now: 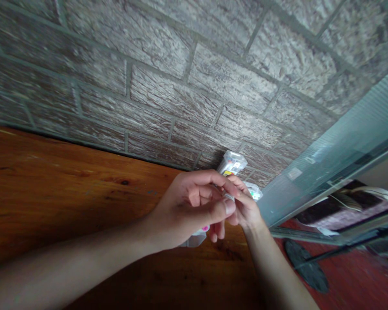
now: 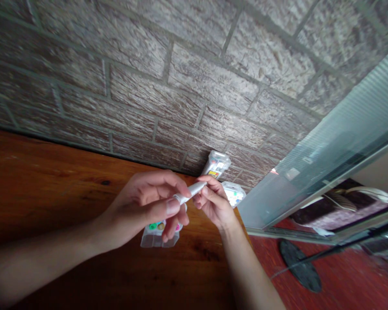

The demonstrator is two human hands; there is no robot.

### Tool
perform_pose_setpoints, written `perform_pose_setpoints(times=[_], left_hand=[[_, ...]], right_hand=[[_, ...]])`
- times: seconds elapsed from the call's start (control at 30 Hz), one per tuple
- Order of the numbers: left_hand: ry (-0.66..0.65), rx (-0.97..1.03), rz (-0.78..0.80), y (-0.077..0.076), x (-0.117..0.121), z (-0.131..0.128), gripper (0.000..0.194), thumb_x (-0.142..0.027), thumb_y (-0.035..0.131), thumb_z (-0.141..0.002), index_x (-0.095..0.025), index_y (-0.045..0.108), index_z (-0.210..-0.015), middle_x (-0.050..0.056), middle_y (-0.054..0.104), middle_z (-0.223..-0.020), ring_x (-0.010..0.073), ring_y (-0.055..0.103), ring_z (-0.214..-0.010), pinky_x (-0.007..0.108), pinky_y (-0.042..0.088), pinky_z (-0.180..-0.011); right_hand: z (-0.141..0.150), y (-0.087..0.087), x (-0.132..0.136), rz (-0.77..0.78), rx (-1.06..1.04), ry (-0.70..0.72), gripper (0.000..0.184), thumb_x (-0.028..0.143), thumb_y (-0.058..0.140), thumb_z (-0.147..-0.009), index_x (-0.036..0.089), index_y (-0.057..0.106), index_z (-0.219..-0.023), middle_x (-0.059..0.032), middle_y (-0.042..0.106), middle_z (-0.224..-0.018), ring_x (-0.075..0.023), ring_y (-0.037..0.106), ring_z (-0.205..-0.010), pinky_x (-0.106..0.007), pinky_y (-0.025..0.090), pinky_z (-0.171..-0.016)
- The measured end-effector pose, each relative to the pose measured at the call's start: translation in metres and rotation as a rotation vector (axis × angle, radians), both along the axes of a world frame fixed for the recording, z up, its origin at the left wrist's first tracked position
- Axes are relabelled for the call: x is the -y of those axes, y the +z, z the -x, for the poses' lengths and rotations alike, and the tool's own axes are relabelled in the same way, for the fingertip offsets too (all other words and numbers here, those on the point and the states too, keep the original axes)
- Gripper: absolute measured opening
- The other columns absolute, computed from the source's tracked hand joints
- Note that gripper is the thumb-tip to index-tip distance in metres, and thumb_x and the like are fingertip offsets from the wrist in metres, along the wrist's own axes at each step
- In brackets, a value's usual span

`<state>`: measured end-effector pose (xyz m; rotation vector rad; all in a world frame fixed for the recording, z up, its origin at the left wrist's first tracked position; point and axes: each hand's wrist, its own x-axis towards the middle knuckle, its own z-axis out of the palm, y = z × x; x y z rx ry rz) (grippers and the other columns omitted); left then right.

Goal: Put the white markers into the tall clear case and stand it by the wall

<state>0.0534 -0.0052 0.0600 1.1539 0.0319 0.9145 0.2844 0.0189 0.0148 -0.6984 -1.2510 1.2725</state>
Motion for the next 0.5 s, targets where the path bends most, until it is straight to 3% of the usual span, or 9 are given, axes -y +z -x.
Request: perform_pose_setpoints(times=[0.5], left_hand=[[-0.048, 0.048, 0.010, -0.0058, -0.0021, -0.0028, 0.020, -0.031, 0.078, -0.096, -0.013, 0.072, -0.104, 0.007, 0.078, -0.082, 0.0119, 0.069, -0.055, 0.022, 0.058, -0.053]], right_hand=[[0.0000, 0.0016, 0.0024, 0.022, 0.072, -0.094, 0.033, 0.050, 0.097, -0.073, 0.027, 0.079, -0.090, 0.0036, 0.066, -0.066, -0.0119, 0.057, -0.052, -0.022, 0.052, -0.048]])
